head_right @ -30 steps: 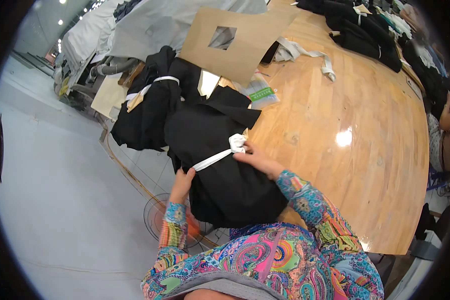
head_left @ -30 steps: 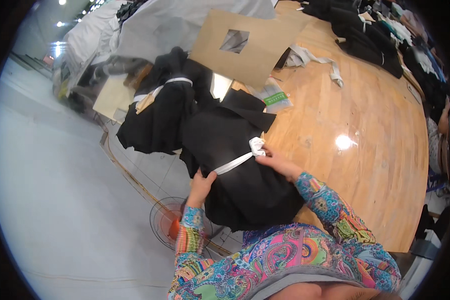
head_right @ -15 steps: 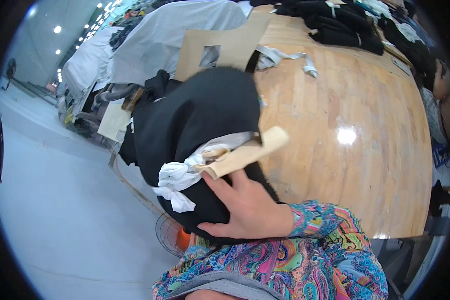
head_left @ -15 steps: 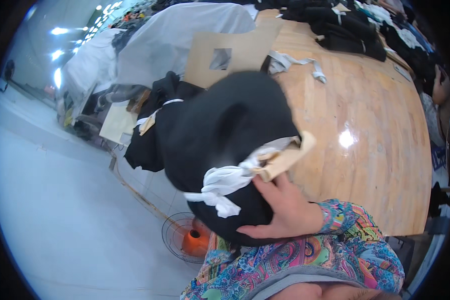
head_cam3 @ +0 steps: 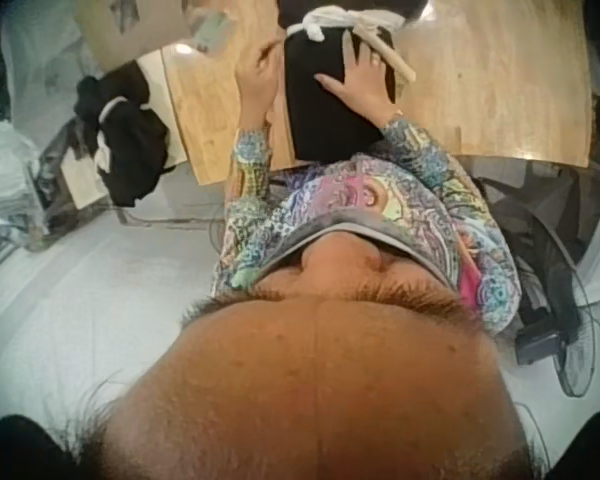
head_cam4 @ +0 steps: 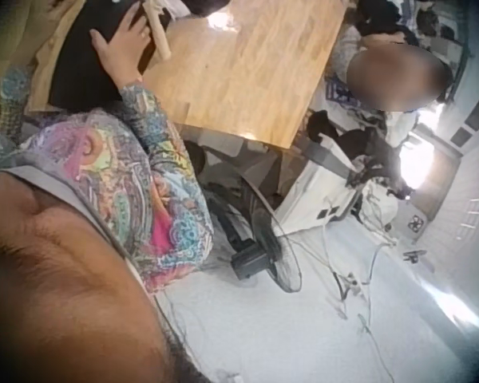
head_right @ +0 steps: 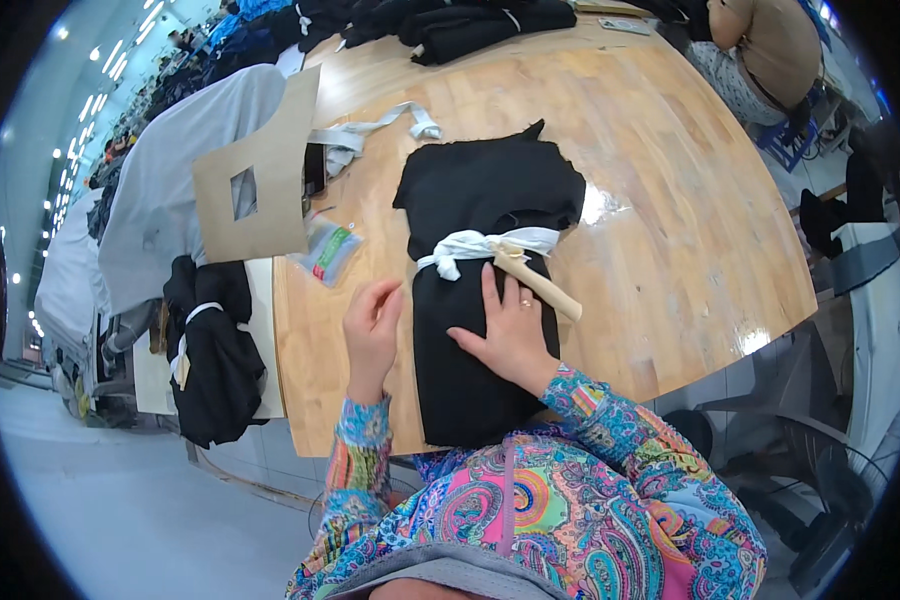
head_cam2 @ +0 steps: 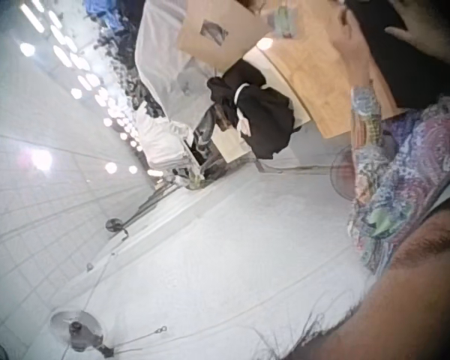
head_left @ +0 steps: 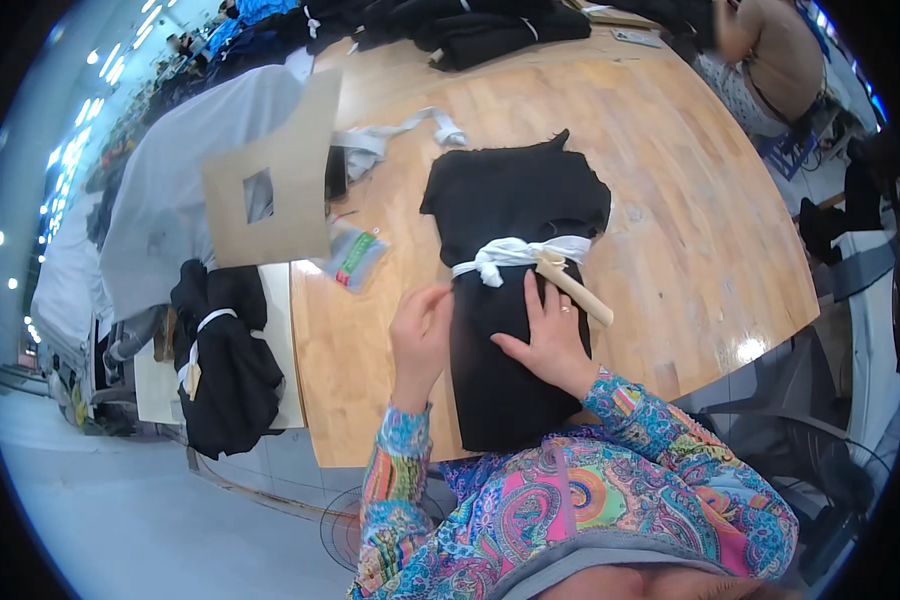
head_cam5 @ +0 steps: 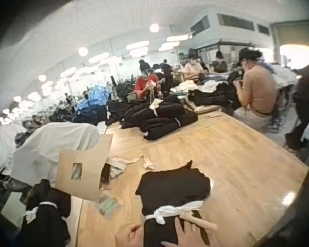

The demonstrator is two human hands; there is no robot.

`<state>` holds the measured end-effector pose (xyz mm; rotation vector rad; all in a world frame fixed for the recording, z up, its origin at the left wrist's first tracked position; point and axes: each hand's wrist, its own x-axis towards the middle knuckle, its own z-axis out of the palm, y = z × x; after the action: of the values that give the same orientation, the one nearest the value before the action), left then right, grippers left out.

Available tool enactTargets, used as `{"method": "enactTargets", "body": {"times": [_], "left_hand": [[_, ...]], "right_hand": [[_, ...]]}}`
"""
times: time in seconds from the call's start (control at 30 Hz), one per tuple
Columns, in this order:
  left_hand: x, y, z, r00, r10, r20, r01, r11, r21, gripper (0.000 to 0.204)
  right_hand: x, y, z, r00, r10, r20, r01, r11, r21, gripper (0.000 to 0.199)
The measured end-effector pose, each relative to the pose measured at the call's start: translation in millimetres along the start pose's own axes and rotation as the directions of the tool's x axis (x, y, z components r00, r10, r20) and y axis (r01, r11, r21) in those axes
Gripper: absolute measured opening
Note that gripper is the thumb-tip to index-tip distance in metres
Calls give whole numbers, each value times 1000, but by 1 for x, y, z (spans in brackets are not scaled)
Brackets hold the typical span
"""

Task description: The person uses a cardboard template to mark and cut black fabric pieces. They then fold the cut fabric pieces into a stack and tie them with a white ribbon. Finally, they place the tied bundle onto a larger pile of finished items.

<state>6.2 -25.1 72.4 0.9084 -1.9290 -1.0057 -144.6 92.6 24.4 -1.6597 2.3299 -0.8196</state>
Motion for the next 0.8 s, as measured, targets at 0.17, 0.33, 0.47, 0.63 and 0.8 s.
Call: {"method": "enactTargets", "body": {"times": [0.17, 0.33, 0.47, 0.63, 0.8], "left_hand": [[70, -18, 55, 880, 371, 297, -468, 785, 407, 10], [71, 13, 46, 956, -225, 188, 287, 848, -445, 12], [40, 10, 23, 969, -236, 71, 163, 399, -902, 12], [12, -19, -10, 951, -308, -38, 23, 193, -981, 16], [-36, -36, -8, 814, -579, 39, 350, 437, -829, 28]], "right_hand": [[-1, -7, 2, 999, -31, -34, 32, 998, 50, 96], [0, 4, -7, 999, 35, 7, -35, 991, 131, 95], [1, 6, -6, 999, 31, -15, -29, 990, 137, 92], [1, 8, -6, 1000, 16, -19, -13, 990, 139, 90], [1, -1, -11, 1000, 18, 11, -19, 995, 103, 86]]}}
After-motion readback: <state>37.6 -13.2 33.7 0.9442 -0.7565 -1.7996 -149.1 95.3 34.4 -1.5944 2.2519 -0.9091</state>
